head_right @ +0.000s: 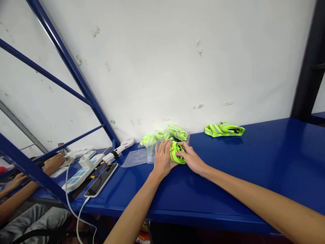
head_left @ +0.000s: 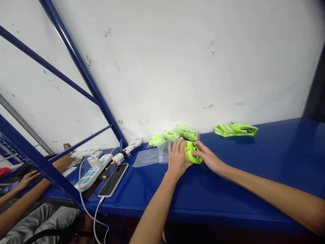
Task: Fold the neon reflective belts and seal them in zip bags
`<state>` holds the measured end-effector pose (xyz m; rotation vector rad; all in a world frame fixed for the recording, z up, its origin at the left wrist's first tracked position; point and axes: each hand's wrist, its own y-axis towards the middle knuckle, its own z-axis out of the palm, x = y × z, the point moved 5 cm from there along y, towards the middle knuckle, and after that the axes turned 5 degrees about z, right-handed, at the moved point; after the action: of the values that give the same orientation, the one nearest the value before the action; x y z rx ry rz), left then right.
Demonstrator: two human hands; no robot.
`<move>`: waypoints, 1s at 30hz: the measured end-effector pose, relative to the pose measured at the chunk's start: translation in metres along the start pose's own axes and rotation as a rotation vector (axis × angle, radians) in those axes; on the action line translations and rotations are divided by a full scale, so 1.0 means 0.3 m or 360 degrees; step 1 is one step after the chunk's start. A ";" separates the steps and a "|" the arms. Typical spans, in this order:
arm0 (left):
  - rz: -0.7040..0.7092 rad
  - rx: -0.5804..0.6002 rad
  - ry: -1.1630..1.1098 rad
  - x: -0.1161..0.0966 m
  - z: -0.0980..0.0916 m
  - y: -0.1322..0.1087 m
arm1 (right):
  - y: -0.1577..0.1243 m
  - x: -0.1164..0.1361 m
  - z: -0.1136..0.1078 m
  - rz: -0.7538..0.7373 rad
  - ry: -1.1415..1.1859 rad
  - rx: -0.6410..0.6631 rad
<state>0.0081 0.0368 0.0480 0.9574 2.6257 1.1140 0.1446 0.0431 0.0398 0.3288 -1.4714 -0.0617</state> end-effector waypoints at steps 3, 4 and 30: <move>-0.0001 -0.0022 -0.0024 0.006 0.001 -0.003 | 0.004 0.021 -0.001 -0.0011 -0.0008 0.0097; 0.0004 -0.0026 -0.0039 0.006 0.002 -0.004 | 0.006 0.026 -0.004 -0.0013 -0.0005 0.0114; 0.0473 -0.0015 -0.0223 -0.154 -0.025 0.027 | -0.001 0.009 0.016 -0.0116 0.0021 0.0134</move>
<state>0.0460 0.0088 0.0535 1.4039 2.4199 1.0704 0.1401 0.0414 0.0425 0.4502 -1.4511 -0.0560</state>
